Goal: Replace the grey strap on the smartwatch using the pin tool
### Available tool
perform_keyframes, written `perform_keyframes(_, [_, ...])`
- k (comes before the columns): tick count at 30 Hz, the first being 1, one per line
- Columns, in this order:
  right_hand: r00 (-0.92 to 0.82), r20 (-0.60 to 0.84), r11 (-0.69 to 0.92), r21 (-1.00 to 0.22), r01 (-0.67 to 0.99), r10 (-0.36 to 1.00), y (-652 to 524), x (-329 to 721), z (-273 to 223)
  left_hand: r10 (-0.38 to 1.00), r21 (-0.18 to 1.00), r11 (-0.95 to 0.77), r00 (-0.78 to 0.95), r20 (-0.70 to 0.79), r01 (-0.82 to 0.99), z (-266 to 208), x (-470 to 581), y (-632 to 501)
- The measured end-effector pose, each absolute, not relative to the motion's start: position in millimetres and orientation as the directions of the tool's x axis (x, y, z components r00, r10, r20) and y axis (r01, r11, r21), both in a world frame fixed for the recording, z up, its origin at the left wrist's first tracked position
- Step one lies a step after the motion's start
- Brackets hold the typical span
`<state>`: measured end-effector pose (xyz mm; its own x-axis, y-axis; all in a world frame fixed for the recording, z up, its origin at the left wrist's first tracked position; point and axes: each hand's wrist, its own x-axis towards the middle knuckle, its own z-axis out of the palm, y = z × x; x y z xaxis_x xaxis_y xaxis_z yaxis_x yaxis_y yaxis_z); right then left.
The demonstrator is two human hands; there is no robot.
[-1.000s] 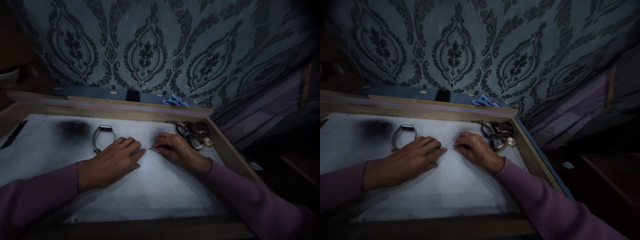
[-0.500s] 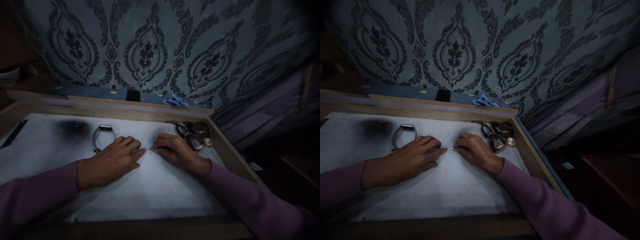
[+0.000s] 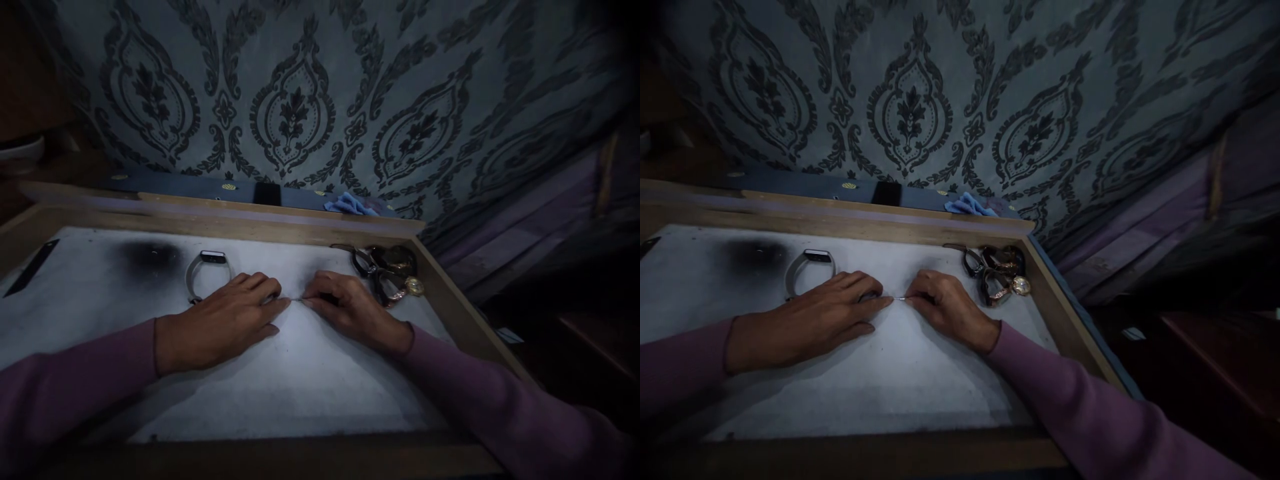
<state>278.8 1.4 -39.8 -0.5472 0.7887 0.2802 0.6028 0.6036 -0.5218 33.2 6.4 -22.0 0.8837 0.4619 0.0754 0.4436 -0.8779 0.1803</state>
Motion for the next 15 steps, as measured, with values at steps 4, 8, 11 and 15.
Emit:
perform_keyframes(4, [-0.558, 0.289, 0.618, -0.508, 0.6, 0.778, 1.7, 278.8, -40.3, 0.465, 0.181, -0.876, 0.883, 0.068, 0.448, -21.8, 33.1, 6.2])
perform_keyframes(8, [-0.554, 0.269, 0.603, -0.518, 0.606, 0.788, 1.2, 278.2, -38.2, 0.459, 0.181, -0.881, 0.883, 0.101, 0.438, -23.2, 31.1, 6.9])
perform_keyframes(11, [-0.551, 0.264, 0.598, -0.52, 0.61, 0.792, 1.2, 277.8, -37.4, 0.458, 0.218, -0.876, 0.883, 0.103, 0.429, -24.1, 29.4, 7.9])
perform_keyframes(15, [-0.552, 0.26, 0.596, -0.525, 0.608, 0.792, 2.0, 277.9, -38.0, 0.452, 0.227, -0.878, 0.886, 0.103, 0.421, -24.9, 28.7, 9.2])
